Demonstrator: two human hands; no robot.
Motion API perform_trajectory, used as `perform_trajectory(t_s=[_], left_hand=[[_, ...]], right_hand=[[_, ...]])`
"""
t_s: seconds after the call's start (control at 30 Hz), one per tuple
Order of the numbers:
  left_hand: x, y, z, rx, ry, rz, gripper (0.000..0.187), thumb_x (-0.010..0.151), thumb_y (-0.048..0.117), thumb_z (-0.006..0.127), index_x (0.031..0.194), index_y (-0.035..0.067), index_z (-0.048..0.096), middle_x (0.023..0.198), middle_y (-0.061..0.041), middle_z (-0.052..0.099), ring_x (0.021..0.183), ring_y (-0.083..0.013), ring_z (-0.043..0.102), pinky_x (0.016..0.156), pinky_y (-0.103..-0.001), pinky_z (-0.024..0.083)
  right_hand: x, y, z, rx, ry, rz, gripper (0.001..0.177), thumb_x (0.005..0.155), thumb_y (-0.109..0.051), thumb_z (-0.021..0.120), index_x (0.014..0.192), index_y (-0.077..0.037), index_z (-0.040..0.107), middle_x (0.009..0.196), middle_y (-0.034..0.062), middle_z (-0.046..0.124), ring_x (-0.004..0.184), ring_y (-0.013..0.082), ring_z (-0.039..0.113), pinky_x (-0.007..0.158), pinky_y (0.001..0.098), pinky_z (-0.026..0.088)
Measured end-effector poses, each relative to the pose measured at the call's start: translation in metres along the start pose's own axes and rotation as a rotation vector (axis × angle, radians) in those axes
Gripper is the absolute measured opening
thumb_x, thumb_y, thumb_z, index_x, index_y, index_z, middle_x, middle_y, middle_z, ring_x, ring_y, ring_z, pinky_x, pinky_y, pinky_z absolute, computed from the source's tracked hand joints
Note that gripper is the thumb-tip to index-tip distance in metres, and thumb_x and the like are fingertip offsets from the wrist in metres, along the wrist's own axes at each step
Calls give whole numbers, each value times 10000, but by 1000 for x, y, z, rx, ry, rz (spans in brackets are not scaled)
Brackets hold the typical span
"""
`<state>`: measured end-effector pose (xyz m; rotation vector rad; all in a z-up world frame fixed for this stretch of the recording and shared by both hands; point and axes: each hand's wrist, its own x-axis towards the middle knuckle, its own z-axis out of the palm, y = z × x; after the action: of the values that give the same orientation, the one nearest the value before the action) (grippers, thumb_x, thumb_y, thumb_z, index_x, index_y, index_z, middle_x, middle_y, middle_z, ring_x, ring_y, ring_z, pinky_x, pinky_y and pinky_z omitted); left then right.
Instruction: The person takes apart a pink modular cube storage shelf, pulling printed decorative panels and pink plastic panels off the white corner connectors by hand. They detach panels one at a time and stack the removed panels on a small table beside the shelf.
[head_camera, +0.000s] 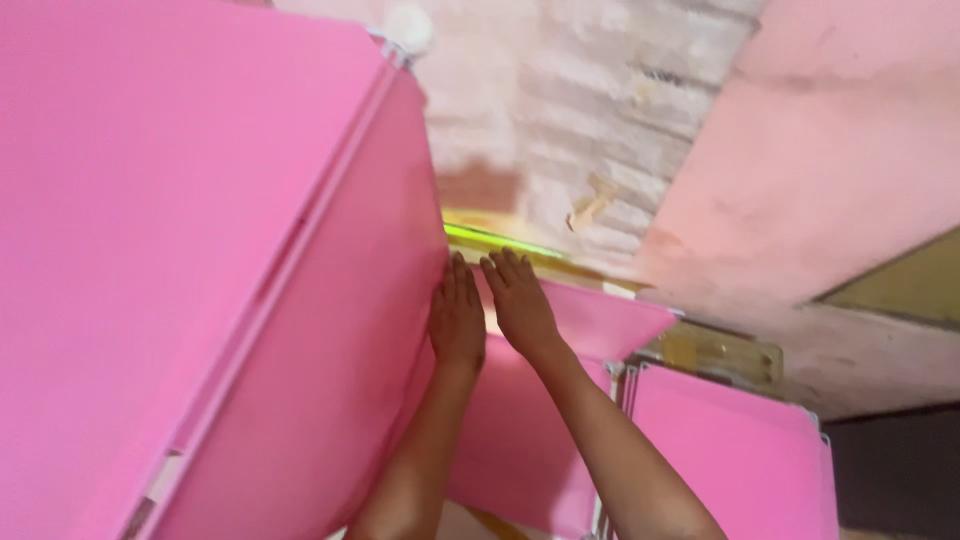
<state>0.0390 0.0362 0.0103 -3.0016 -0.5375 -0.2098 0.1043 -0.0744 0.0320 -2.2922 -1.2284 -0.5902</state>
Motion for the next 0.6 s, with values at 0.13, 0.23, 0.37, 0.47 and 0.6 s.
perform_trajectory(t_s=[0.13, 0.23, 0.37, 0.47, 0.6], left_hand=[[-5, -2, 1, 184, -108, 9, 706, 1001, 141, 436, 1619, -4, 127, 1724, -76, 94, 1570, -227, 80, 1214, -336, 177], [-7, -2, -1, 312, -193, 14, 752, 1003, 185, 449, 1620, -15, 70, 1726, -73, 35, 1572, -222, 19, 1220, -322, 126], [-8, -1, -1, 280, -163, -1, 764, 1011, 190, 455, 1624, -23, 53, 1726, -83, 35, 1577, -219, 8, 1233, -322, 98], [-7, -2, -1, 272, -229, 7, 775, 1003, 180, 448, 1622, -20, 28, 1727, -82, 12, 1575, -224, -10, 1227, -325, 90], [-6, -3, -1, 268, -213, -5, 756, 1011, 172, 430, 1623, -6, 24, 1728, -63, 8, 1576, -212, -12, 1227, -322, 98]], right_hand=[[12, 0, 17, 218, -127, 132, 541, 865, 26, 553, 1389, -92, 617, 1266, 133, 637, 1140, 356, 584, 992, 435, 479], [15, 5, 19, 185, -153, 112, 512, 868, -4, 570, 1368, -95, 632, 1059, 105, 634, 939, 312, 579, 844, 419, 482], [17, 11, 22, 220, -109, 110, 519, 869, 10, 558, 1353, -129, 679, 899, 96, 575, 867, 290, 546, 785, 418, 461], [19, 11, 25, 223, -119, 120, 518, 876, 12, 561, 1354, -143, 688, 866, 100, 546, 844, 286, 531, 768, 415, 451], [18, 11, 24, 250, -119, 136, 524, 886, 15, 563, 1364, -164, 683, 863, 96, 513, 825, 272, 511, 746, 398, 431]])
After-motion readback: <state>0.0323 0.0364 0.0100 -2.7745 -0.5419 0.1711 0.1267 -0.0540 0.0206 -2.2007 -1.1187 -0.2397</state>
